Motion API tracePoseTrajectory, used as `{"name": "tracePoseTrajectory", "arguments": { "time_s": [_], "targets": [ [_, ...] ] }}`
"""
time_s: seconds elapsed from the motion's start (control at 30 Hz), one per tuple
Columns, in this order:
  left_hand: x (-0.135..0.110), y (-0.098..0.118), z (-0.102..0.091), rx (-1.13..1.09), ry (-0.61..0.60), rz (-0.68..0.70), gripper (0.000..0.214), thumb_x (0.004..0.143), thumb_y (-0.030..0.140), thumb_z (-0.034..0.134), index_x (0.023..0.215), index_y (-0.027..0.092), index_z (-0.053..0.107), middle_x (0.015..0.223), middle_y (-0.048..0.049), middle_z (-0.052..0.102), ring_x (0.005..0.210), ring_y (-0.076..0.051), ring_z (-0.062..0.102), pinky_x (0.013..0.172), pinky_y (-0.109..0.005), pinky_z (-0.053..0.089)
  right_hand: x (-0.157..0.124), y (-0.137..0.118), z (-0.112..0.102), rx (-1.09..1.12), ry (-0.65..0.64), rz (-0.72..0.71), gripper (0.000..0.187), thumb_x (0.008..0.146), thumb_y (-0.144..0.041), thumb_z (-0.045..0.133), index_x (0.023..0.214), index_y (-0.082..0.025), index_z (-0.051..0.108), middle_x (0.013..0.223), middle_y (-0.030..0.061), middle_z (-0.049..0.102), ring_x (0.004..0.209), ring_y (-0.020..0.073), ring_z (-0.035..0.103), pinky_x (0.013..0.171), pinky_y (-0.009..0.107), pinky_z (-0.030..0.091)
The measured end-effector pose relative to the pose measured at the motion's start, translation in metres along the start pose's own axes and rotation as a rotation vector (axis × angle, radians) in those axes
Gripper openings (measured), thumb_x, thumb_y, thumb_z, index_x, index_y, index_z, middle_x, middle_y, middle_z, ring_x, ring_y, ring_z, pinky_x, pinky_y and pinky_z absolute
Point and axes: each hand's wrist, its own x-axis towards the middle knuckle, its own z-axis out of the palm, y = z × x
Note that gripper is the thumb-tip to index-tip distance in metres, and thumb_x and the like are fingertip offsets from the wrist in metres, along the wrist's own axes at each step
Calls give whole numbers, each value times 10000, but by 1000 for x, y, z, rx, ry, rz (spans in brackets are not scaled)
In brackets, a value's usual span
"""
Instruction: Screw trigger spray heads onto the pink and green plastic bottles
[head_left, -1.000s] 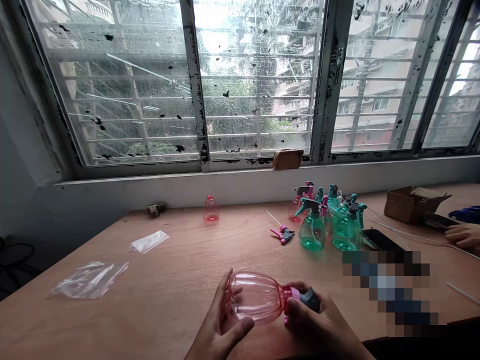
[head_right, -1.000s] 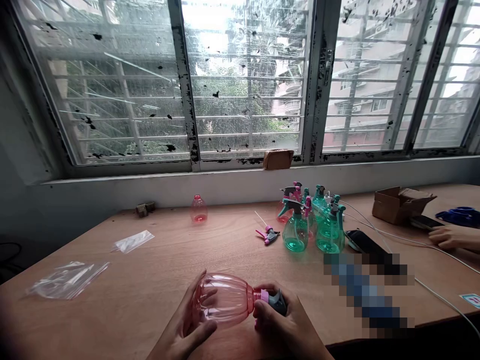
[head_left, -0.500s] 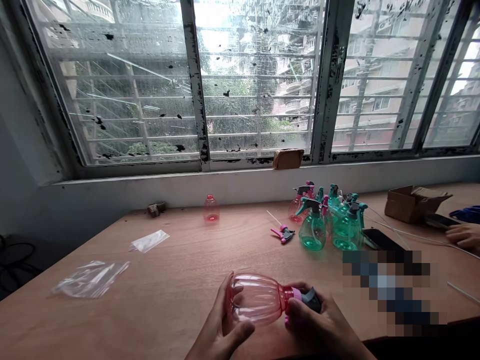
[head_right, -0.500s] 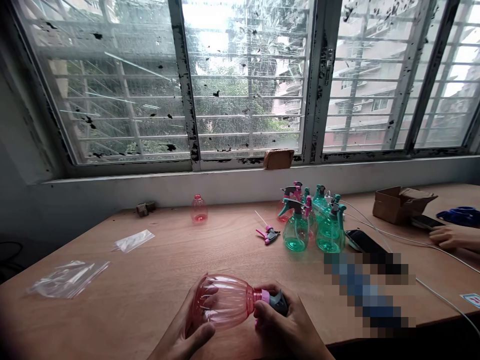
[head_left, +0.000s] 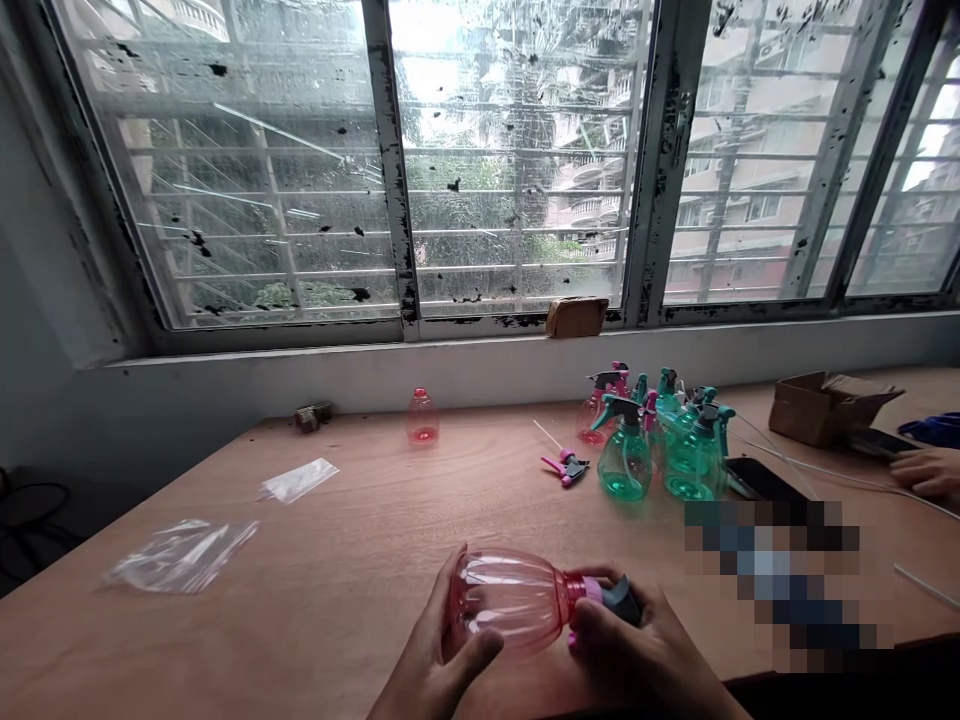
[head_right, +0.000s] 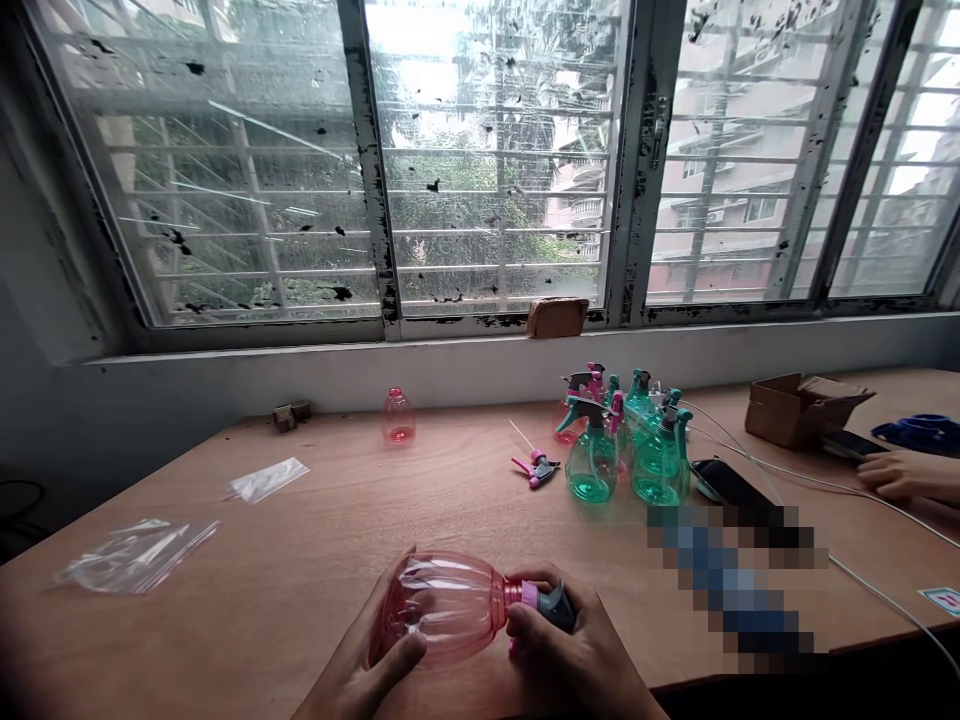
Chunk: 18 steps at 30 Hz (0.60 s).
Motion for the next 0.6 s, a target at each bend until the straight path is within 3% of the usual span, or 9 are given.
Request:
{"name": "tracePoseTrajectory", "arguments": {
  "time_s": [0.3, 0.6],
  "targets": [
    [-1, 7, 3, 24, 2, 6, 942, 771, 603, 718, 1506, 203, 285, 1531, -153, 437, 1367, -371, 452, 1176, -468, 282, 1, 1, 0, -43, 24, -18, 412, 716, -503, 813, 932, -161, 731, 646, 28, 716, 567, 204, 671, 566, 315, 538],
    [4, -9, -1, 25, -7, 57, 921, 776, 582, 724, 1500, 204, 298, 1538, -180, 416, 1380, -407, 413, 1175, -546, 248, 1, 0, -2, -53, -10, -51, 364, 736, -477, 807, 926, -176, 729, 661, 27, 727, 582, 205, 675, 558, 301, 535]
  ]
}}
